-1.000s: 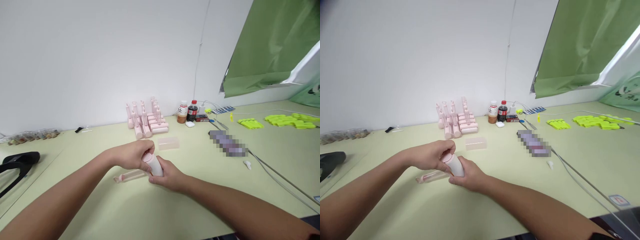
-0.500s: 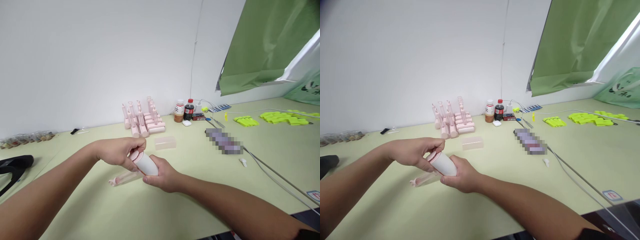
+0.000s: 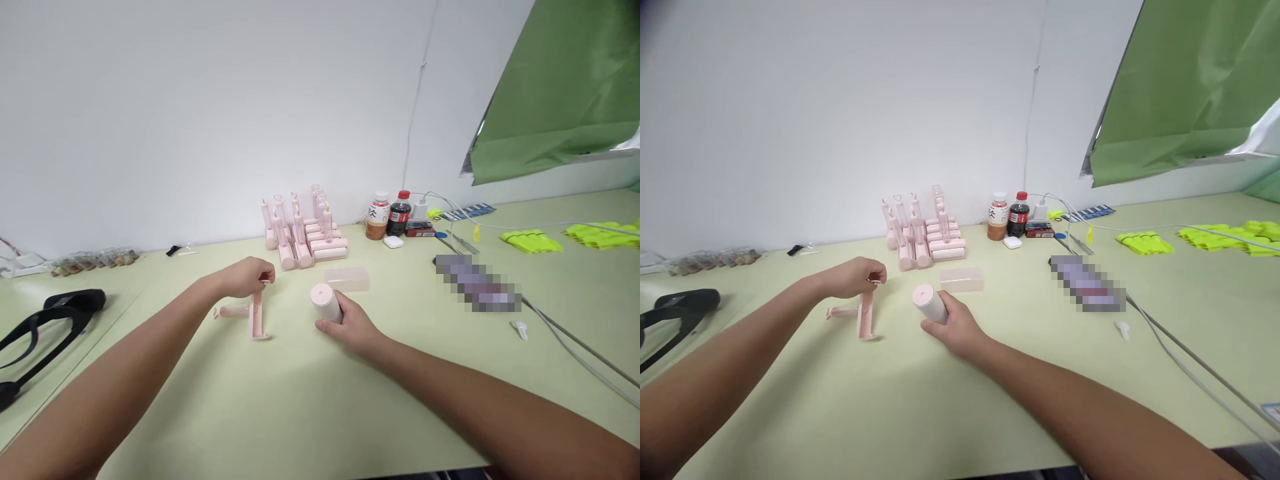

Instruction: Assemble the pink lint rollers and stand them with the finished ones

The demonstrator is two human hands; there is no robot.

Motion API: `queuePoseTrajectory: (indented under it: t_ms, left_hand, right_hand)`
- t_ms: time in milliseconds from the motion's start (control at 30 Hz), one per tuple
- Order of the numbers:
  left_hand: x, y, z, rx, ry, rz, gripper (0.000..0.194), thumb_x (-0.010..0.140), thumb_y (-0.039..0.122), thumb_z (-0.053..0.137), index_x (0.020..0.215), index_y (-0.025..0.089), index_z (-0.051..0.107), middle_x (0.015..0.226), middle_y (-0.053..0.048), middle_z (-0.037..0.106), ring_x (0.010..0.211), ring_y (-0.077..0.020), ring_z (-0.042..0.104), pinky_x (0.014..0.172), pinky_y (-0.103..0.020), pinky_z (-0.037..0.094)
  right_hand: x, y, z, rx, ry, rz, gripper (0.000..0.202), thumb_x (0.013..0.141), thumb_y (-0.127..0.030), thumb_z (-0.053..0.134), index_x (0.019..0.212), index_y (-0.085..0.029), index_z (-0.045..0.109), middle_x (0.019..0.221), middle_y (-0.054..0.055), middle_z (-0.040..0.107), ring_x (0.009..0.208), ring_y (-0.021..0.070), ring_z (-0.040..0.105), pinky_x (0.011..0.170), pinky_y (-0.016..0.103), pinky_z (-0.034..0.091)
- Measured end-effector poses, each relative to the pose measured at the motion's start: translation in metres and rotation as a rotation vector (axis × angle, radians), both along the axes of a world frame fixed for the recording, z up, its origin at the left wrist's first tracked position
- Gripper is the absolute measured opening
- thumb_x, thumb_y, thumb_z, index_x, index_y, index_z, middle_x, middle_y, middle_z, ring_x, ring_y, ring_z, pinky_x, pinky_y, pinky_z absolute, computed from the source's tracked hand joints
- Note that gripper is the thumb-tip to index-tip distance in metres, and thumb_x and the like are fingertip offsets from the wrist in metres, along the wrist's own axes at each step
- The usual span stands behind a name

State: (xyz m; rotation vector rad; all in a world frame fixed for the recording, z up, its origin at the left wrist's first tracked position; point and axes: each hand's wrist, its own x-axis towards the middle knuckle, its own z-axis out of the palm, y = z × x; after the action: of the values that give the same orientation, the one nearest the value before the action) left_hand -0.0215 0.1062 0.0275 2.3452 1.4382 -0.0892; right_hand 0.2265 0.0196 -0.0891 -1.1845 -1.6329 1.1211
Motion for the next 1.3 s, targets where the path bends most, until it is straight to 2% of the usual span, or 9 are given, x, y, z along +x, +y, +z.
queuePoseTrajectory:
  t_ms: [133, 233, 300, 400, 500, 700, 933, 1167, 1300]
  left_hand:
    - [0.005, -0.004, -0.024, 0.092, 0.137, -0.021, 0.021, 0.068, 0.012, 0.049, 0.082, 0.022, 0.063, 0.088, -0.006, 0.065, 0.075, -0.0228, 0.058, 0.062, -0.031, 0.040]
    - [0.016, -0.025, -0.034, 0.217, 0.124, 0.022, 0.029, 0.072, 0.013, 0.052, 0.096, 0.019, 0.066, 0.105, -0.011, 0.067, 0.093, -0.0291, 0.060, 0.076, -0.038, 0.045]
    - [0.026, -0.046, -0.040, 0.310, -0.100, 0.054, 0.034, 0.077, 0.016, 0.052, 0.109, 0.019, 0.064, 0.117, -0.011, 0.064, 0.104, -0.0287, 0.059, 0.084, -0.038, 0.046]
    - [0.038, -0.076, -0.049, 0.281, -0.556, 0.101, 0.042, 0.087, 0.032, 0.052, 0.127, 0.021, 0.054, 0.122, -0.008, 0.063, 0.100, -0.0210, 0.062, 0.080, -0.030, 0.050]
    - [0.042, -0.090, -0.059, 0.213, -0.655, 0.087, 0.043, 0.086, 0.041, 0.058, 0.125, 0.023, 0.058, 0.119, -0.006, 0.066, 0.096, -0.0197, 0.064, 0.081, -0.030, 0.050]
    - [0.030, -0.081, -0.070, 0.062, -0.678, 0.073, 0.034, 0.084, 0.039, 0.062, 0.113, 0.023, 0.068, 0.088, -0.002, 0.073, 0.084, -0.0186, 0.066, 0.083, -0.031, 0.048]
    - [0.026, -0.082, -0.071, 0.038, -0.630, 0.010, 0.024, 0.079, 0.037, 0.065, 0.097, 0.021, 0.068, 0.073, 0.002, 0.070, 0.074, -0.0156, 0.064, 0.088, -0.032, 0.045]
    - [0.034, -0.083, -0.073, 0.159, -0.558, -0.007, 0.016, 0.075, 0.026, 0.061, 0.091, 0.021, 0.063, 0.063, 0.006, 0.063, 0.064, -0.0122, 0.059, 0.096, -0.036, 0.039]
    - [0.035, -0.085, -0.074, 0.154, -0.552, 0.040, 0.017, 0.073, 0.023, 0.057, 0.090, 0.022, 0.061, 0.061, 0.006, 0.057, 0.060, -0.0127, 0.054, 0.074, -0.030, 0.043]
  right_hand:
    - [0.003, 0.002, -0.001, -0.021, -0.048, -0.010, 0.035, 0.076, -0.031, 0.065, 0.109, -0.022, 0.057, 0.094, 0.001, 0.060, 0.085, 0.0197, 0.055, 0.073, 0.031, 0.043]
    - [0.006, 0.003, 0.001, 0.002, -0.098, -0.008, 0.039, 0.076, -0.026, 0.062, 0.114, -0.023, 0.057, 0.101, 0.003, 0.062, 0.089, 0.0208, 0.058, 0.073, 0.031, 0.044]
    - [0.009, 0.004, 0.005, 0.068, -0.210, -0.025, 0.039, 0.073, -0.021, 0.061, 0.112, -0.022, 0.058, 0.103, 0.004, 0.063, 0.091, 0.0217, 0.058, 0.076, 0.032, 0.044]
    - [0.015, 0.005, 0.014, 0.195, -0.424, 0.004, 0.037, 0.071, -0.015, 0.059, 0.108, -0.019, 0.060, 0.104, 0.006, 0.062, 0.093, 0.0228, 0.058, 0.079, 0.033, 0.043]
    - [0.018, 0.005, 0.021, 0.239, -0.497, 0.075, 0.037, 0.070, -0.013, 0.058, 0.107, -0.019, 0.060, 0.103, 0.007, 0.062, 0.091, 0.0223, 0.058, 0.078, 0.032, 0.042]
    - [0.021, 0.006, 0.020, 0.224, -0.458, 0.162, 0.037, 0.068, -0.012, 0.058, 0.105, -0.019, 0.061, 0.097, 0.004, 0.062, 0.086, 0.0199, 0.058, 0.074, 0.029, 0.043]
    - [0.024, 0.005, 0.018, 0.281, -0.501, 0.231, 0.038, 0.068, -0.010, 0.056, 0.105, -0.021, 0.062, 0.094, 0.003, 0.061, 0.084, 0.0192, 0.057, 0.073, 0.029, 0.042]
    - [0.022, 0.005, 0.017, 0.290, -0.510, 0.231, 0.039, 0.068, -0.010, 0.056, 0.105, -0.021, 0.062, 0.096, 0.004, 0.062, 0.086, 0.0200, 0.058, 0.075, 0.029, 0.043]
    - [0.024, 0.002, 0.031, 0.255, -0.546, 0.264, 0.037, 0.069, -0.013, 0.058, 0.106, -0.019, 0.062, 0.100, 0.006, 0.065, 0.089, 0.0219, 0.059, 0.075, 0.030, 0.043]
